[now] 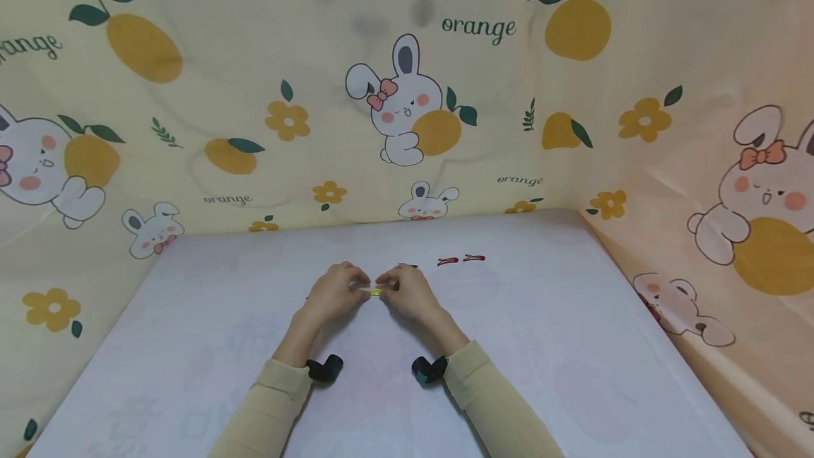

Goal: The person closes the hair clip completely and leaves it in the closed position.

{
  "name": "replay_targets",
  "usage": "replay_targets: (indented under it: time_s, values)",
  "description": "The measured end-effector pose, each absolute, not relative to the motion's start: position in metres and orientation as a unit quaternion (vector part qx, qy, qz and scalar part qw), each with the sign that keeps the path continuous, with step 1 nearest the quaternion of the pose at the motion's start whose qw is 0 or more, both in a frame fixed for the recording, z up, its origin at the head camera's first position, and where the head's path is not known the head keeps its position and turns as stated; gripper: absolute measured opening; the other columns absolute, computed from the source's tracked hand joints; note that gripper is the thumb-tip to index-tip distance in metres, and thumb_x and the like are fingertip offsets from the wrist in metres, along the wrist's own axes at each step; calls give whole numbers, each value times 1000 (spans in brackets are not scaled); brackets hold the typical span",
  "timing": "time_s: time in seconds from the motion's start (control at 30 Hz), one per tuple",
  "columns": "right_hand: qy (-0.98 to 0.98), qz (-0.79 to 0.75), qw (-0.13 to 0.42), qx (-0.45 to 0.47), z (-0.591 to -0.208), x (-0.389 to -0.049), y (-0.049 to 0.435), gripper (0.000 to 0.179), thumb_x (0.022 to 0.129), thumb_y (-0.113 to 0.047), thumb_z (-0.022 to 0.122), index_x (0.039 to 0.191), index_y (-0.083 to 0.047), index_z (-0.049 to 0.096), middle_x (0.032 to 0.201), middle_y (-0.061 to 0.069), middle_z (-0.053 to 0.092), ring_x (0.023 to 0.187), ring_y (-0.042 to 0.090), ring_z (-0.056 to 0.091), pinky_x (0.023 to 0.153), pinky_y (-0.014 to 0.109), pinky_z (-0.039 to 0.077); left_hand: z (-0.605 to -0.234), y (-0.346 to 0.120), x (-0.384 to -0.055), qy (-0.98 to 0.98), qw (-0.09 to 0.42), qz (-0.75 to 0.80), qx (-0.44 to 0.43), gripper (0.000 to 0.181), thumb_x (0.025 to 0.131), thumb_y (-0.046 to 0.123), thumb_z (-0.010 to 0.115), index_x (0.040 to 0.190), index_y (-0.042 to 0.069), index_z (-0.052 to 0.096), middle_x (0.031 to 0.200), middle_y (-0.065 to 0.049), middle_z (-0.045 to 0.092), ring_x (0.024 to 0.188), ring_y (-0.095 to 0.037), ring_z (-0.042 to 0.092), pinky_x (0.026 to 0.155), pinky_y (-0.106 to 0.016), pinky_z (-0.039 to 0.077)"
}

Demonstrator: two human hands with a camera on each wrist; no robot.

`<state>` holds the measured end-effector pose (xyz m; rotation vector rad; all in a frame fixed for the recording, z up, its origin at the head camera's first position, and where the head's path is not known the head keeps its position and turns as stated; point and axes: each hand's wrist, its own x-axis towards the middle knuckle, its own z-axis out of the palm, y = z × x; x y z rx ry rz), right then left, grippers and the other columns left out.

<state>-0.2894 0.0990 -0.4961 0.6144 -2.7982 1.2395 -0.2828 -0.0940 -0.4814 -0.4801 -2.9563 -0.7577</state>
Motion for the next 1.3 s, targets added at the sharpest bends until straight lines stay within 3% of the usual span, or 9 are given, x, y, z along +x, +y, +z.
replay_targets:
  time_s: [0.13,0.3,0.6,0.9,1.3]
  values:
    - [-886,432,27,163,-492,-288,98,21,91,-3,77,110,-9,79,107,6,73,83,15,64,72,32,53,-479,-92,-283,-953,45,-259,-149,18,93,19,78,108,9,78,117,-12,69,110,-35,65,88,-52,54]
    - [-871,452,86,171,-488,-291,100,23,92,-3,78,114,-9,79,110,7,75,85,19,67,70,31,53,-475,-89,-284,-947,78,-282,-131,18,96,19,75,111,9,77,125,-13,66,115,-35,64,91,-53,54]
    - [-838,489,155,184,-479,-297,112,22,96,-8,74,118,-7,77,113,9,75,91,23,70,77,37,57,-474,-77,-290,-926,152,-328,-109,17,96,16,74,111,9,76,118,-11,67,102,-28,67,80,-46,55]
    - [-833,509,164,140,-479,-306,131,23,97,-10,73,119,-10,78,117,9,74,93,24,70,79,35,55,-478,-57,-302,-922,145,-346,-93,18,98,17,72,114,11,75,113,-6,68,100,-23,66,82,-40,54]
    - [-844,505,151,98,-489,-315,150,27,96,-8,73,123,-7,76,123,12,72,96,29,71,85,41,56,-475,-40,-317,-928,98,-346,-101,15,99,14,71,112,9,76,106,-6,70,98,-23,65,82,-41,54]
